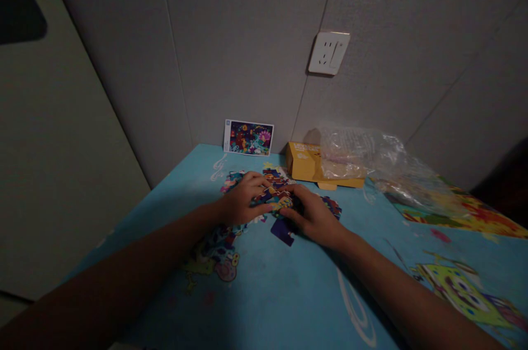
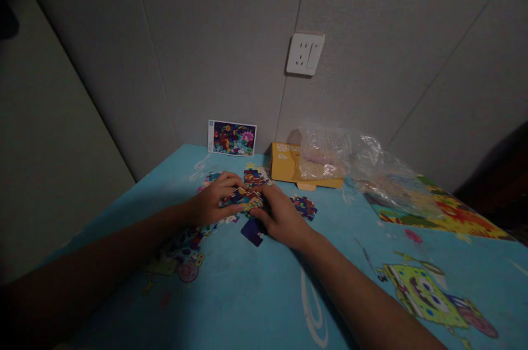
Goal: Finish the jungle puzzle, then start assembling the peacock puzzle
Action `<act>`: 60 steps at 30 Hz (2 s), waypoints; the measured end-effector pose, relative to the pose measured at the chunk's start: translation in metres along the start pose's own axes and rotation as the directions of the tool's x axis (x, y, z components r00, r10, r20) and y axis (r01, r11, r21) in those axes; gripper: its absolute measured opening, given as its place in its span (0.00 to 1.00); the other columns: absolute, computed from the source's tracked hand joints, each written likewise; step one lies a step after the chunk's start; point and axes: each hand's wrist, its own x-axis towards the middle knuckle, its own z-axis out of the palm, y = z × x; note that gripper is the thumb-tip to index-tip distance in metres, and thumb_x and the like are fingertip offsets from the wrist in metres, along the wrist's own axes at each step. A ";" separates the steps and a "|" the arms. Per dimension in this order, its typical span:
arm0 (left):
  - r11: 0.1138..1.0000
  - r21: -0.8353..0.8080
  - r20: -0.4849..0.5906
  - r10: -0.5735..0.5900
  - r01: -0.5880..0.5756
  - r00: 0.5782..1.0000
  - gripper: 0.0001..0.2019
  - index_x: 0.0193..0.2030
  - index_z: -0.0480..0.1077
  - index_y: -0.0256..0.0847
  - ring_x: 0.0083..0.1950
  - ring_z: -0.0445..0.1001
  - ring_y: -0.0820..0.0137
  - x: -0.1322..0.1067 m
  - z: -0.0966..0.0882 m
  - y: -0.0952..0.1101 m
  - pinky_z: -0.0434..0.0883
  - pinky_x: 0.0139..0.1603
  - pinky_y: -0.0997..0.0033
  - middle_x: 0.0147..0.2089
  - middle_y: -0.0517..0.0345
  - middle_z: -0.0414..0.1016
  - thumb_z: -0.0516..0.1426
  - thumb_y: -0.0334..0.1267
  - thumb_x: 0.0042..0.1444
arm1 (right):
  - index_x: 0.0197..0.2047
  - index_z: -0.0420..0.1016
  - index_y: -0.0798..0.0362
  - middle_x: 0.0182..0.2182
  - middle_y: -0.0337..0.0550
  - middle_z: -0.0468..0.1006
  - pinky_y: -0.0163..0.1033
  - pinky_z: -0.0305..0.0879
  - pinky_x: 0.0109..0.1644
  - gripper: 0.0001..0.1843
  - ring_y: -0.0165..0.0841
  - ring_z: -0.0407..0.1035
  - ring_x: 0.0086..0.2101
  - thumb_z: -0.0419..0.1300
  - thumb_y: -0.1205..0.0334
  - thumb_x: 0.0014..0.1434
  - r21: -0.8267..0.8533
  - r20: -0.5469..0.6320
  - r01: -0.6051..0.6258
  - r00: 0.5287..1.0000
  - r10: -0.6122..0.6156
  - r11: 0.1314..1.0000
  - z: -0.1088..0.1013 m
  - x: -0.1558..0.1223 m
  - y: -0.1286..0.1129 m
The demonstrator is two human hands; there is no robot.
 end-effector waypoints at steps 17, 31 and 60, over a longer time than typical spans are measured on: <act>0.996 -0.008 -0.093 -0.092 0.092 0.991 0.11 0.43 0.72 0.39 0.52 0.68 0.59 0.001 -0.002 -0.001 0.65 0.57 0.57 0.45 0.50 0.75 0.60 0.37 0.53 | 0.62 0.58 0.52 0.58 0.52 0.69 0.51 0.60 0.61 0.31 0.42 0.64 0.56 0.57 0.69 0.56 0.037 -0.054 0.054 0.997 -0.052 0.998 -0.002 -0.001 -0.001; 0.987 0.065 -0.079 -0.145 0.150 0.986 0.18 0.45 0.72 0.38 0.52 0.66 0.57 0.000 -0.002 -0.007 0.65 0.55 0.56 0.45 0.49 0.74 0.65 0.44 0.50 | 0.47 0.76 0.50 0.41 0.46 0.81 0.47 0.68 0.48 0.12 0.40 0.74 0.41 0.59 0.60 0.59 -0.077 -0.105 -0.125 0.988 0.117 0.989 -0.003 0.004 -0.003; 0.976 0.048 0.130 -0.218 0.213 0.967 0.35 0.60 0.67 0.46 0.53 0.65 0.55 -0.004 -0.004 -0.004 0.63 0.58 0.53 0.48 0.49 0.65 0.69 0.46 0.43 | 0.48 0.76 0.52 0.38 0.46 0.81 0.43 0.67 0.43 0.13 0.38 0.74 0.37 0.57 0.57 0.63 -0.019 0.000 -0.064 0.998 0.064 0.998 -0.003 0.005 -0.004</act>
